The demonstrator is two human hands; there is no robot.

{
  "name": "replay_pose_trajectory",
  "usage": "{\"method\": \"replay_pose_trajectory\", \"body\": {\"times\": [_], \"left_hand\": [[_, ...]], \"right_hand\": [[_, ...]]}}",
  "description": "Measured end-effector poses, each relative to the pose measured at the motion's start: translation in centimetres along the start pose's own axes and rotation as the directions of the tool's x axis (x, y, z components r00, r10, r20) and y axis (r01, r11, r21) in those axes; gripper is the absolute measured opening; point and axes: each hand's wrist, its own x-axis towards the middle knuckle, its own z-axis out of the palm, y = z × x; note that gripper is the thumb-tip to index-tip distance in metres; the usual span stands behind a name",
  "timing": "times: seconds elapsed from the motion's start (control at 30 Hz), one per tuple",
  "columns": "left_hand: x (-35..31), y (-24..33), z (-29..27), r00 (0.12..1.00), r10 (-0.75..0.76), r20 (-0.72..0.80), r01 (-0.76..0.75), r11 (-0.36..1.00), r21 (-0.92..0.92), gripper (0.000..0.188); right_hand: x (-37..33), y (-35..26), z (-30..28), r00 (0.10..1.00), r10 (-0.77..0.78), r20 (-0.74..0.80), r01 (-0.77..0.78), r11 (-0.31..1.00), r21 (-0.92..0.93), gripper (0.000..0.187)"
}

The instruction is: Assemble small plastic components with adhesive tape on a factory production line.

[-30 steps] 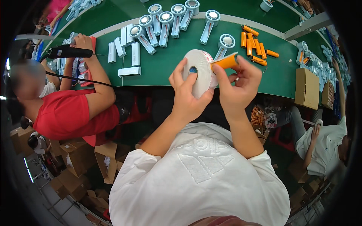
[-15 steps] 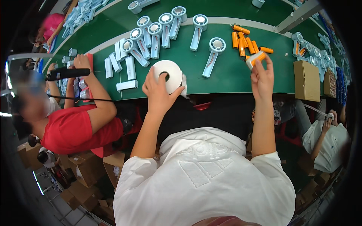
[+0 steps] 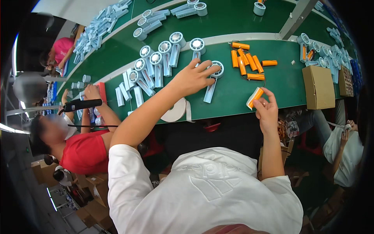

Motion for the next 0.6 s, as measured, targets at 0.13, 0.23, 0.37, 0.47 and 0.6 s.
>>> {"method": "replay_pose_trajectory", "body": {"times": [0.13,0.23,0.37,0.47,0.6], "left_hand": [[3.4,-1.7,-0.6,0.957,0.279,0.079,-0.285,0.956,0.069,0.013],[4.1,-1.4,-0.8,0.947,0.297,0.123,-0.296,0.955,-0.033,0.009],[4.3,0.4,0.5,0.964,0.159,0.211,-0.074,0.93,-0.361,0.008],[2.7,2.4,1.7,0.999,-0.001,0.05,0.029,0.823,-0.567,0.013],[2.1,3.5,2.7,0.993,-0.1,-0.057,0.039,0.759,-0.649,0.017]], "right_hand": [[-0.2,-0.7,-0.8,1.0,0.015,-0.008,-0.015,1.0,0.007,0.054],[-0.2,-1.5,-1.1,0.999,0.018,0.031,-0.017,1.0,-0.02,0.054],[-0.2,-2.0,-0.7,0.993,-0.008,0.121,0.017,0.997,-0.07,0.055],[0.1,-0.3,0.0,0.867,-0.481,0.133,0.497,0.81,-0.31,0.053],[1.8,0.9,0.4,0.662,-0.679,0.316,0.743,0.541,-0.395,0.051]]}}
